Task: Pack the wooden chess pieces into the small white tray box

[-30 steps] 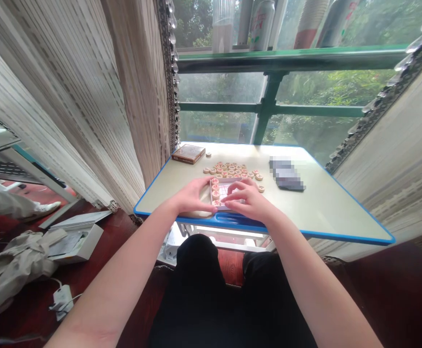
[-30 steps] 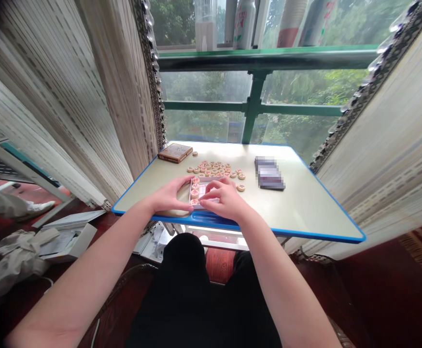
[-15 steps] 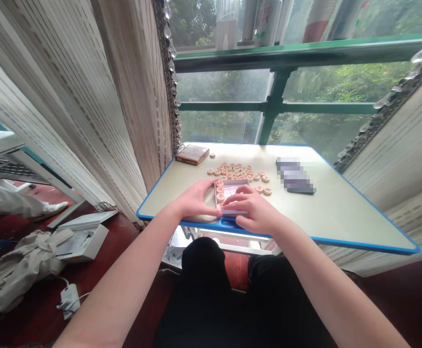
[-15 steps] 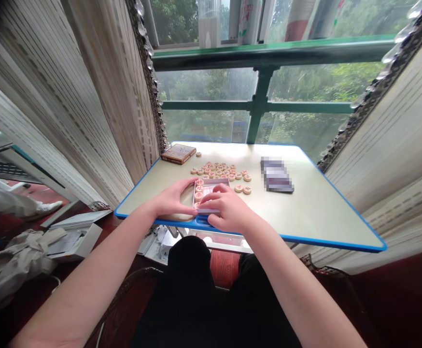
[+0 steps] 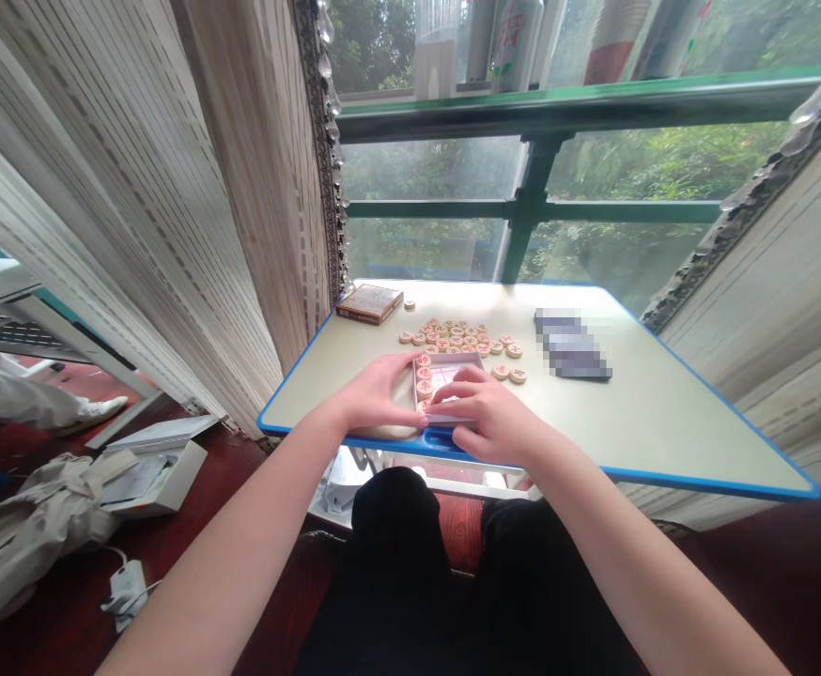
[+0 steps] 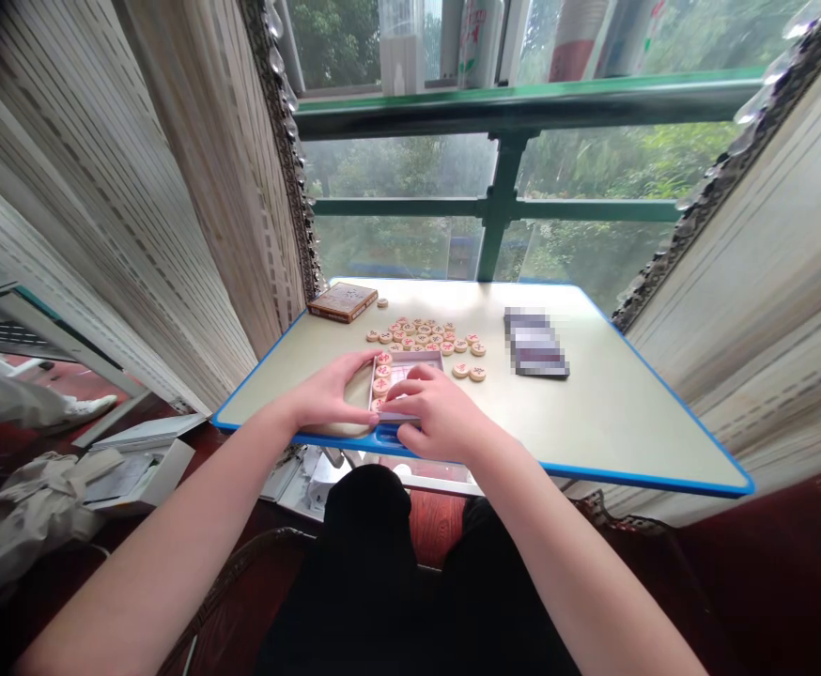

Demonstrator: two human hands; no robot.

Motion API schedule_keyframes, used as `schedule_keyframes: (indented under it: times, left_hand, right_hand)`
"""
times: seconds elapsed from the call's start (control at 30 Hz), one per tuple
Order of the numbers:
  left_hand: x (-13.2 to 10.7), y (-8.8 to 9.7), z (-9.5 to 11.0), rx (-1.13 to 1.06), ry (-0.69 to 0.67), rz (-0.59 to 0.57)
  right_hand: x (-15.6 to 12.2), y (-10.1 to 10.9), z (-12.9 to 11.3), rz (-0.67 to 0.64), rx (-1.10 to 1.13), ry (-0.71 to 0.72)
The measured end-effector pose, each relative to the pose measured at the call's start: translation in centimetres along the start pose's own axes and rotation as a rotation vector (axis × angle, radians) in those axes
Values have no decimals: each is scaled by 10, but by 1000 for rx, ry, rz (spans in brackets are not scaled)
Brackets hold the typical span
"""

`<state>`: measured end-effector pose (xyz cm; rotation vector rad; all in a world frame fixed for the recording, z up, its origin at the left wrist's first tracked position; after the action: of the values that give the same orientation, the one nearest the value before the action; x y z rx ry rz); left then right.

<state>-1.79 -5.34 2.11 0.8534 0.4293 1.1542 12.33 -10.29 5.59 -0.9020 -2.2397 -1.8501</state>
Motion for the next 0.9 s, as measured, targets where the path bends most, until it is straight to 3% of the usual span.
schedule_keyframes:
  times: [0.47, 0.73, 0.9]
  left_hand:
    - [0, 0, 0, 9, 9, -8]
    - [-1, 1, 1, -16, 11, -4]
    - [-1, 1, 2, -16, 4, 2]
  right_hand:
    - [0, -4, 2, -1, 40, 21]
    - [-2, 7, 5, 69, 82, -33]
    - [0, 2, 3, -17, 85, -48]
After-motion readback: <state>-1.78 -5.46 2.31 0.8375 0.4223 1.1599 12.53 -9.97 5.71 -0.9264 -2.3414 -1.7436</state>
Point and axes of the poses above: each hand's wrist, its own x-axis towards the middle knuckle, its own y-axis out of the back of the hand, z = x × y, the point moved 7 cm from there along x, towards the middle knuckle, and after that the axes turned 8 degrees about y, right-handed, at the moved point
